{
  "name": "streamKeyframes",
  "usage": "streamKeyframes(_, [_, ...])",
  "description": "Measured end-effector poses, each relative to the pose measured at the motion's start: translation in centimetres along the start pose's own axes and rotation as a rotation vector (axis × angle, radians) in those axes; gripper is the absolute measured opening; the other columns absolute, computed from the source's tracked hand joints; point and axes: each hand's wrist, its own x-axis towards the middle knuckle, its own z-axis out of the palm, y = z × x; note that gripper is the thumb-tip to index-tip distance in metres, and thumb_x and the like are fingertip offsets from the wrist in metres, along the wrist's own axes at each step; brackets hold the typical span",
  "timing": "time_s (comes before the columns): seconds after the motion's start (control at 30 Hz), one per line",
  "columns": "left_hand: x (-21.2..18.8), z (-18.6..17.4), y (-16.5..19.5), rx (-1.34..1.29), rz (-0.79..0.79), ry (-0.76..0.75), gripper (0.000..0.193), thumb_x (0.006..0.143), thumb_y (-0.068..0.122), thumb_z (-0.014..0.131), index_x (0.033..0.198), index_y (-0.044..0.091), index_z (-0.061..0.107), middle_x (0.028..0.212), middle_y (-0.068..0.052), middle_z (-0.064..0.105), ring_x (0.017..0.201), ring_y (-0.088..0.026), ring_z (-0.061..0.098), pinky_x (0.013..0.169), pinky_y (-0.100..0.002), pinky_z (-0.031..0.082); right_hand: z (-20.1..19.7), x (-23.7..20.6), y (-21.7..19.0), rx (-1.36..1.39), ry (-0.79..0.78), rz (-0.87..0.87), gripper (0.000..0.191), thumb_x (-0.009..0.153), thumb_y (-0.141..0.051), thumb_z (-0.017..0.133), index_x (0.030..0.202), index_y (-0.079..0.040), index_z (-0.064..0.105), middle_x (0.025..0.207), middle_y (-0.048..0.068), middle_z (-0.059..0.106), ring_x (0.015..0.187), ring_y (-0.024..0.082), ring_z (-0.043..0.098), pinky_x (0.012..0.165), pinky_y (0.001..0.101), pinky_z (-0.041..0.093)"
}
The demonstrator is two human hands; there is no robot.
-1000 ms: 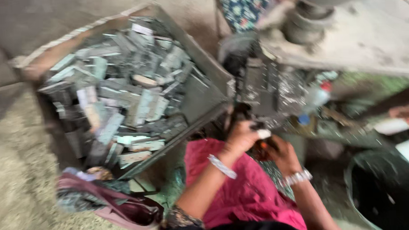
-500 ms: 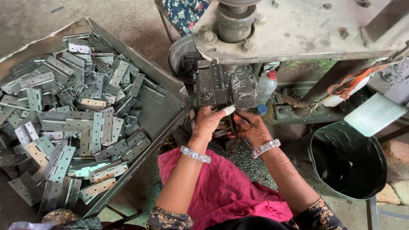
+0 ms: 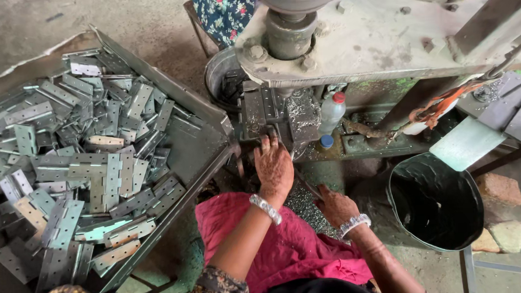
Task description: The person repeatedly picks metal hinges from a bin, places them on a grinding machine, and operates the machine to grind the edges. The person then removes the processed hinges and places them back into the bin. The cycle continues throughout the clip.
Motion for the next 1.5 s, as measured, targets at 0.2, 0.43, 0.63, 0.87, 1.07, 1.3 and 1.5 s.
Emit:
streamKeyframes(0.2, [2.9,0.7,-1.9,-0.061,-0.046,-0.084,0.056,0.094,0.043,0.060,0.134,0.004,0.063,0.156,-0.006,0.045,0.148,-0.036,0.032,0.121,-0.060,0.017,0.0,1.6,-1.0,-0.101,-0.023,-0.036,0.046,0.095,-0.038,0.062,0.122,-0.004,0.049,0.084,0.021,0.074,0.083,0.040,0.074,0.072,0.0517,0.057])
streamKeyframes(0.43, [3.8,1.1,-1.2,0.148,-0.018,-0.102,0.044,0.100,0.034,0.052,0.133,0.007,0.065,0.158,-0.008,0.048,0.150,-0.034,0.033,0.121,-0.058,0.016,2.0,0.0,-0.5,0.093,0.015,0.210,0.045,0.092,-0.054,0.062,0.106,-0.011,0.063,0.089,0.018,0.075,0.085,0.040,0.072,0.073,0.0534,0.056])
streamKeyframes(0.63, [2.2,0.0,-0.5,0.214,0.028,0.012,0.049,0.098,0.032,0.053,0.135,0.002,0.064,0.150,-0.012,0.055,0.146,-0.036,0.037,0.121,-0.058,0.015,1.9,0.5,-0.5,-0.001,-0.060,0.147,0.045,0.095,-0.052,0.060,0.110,-0.009,0.062,0.091,0.021,0.074,0.087,0.041,0.073,0.075,0.0521,0.057])
streamKeyframes(0.87, [1.3,-0.3,-0.6,0.131,0.025,0.002,0.047,0.099,0.034,0.052,0.131,0.002,0.066,0.150,-0.010,0.055,0.148,-0.034,0.037,0.123,-0.059,0.011,2.0,0.4,-0.5,0.173,-0.020,0.222,0.046,0.094,-0.054,0.062,0.105,-0.009,0.066,0.093,0.020,0.073,0.090,0.042,0.072,0.079,0.0544,0.056])
streamKeyframes(1.07, [4.1,1.3,-0.7,0.161,-0.032,-0.036,0.043,0.102,0.030,0.051,0.133,0.005,0.066,0.153,-0.008,0.054,0.149,-0.034,0.035,0.123,-0.063,0.010,2.8,0.5,0.0,-0.132,-0.077,0.050,0.047,0.103,-0.052,0.052,0.110,-0.006,0.060,0.090,0.020,0.071,0.082,0.040,0.075,0.069,0.0508,0.061])
streamKeyframes(1.3, [3.8,1.2,-0.9,0.102,0.014,0.011,0.042,0.100,0.027,0.050,0.132,0.007,0.067,0.155,-0.008,0.051,0.152,-0.035,0.030,0.122,-0.065,0.007,2.3,0.4,-0.5,0.194,0.027,0.137,0.044,0.094,-0.052,0.064,0.099,-0.009,0.068,0.087,0.024,0.073,0.086,0.045,0.070,0.071,0.0557,0.055])
streamKeyframes(1.5, [5.8,0.8,-1.2,0.247,0.002,-0.045,0.040,0.099,0.024,0.051,0.131,0.008,0.068,0.154,-0.007,0.052,0.151,-0.034,0.032,0.122,-0.066,0.005,2.2,0.2,-0.6,0.062,-0.075,0.206,0.047,0.094,-0.056,0.059,0.108,-0.011,0.064,0.093,0.021,0.074,0.087,0.042,0.073,0.076,0.0529,0.058])
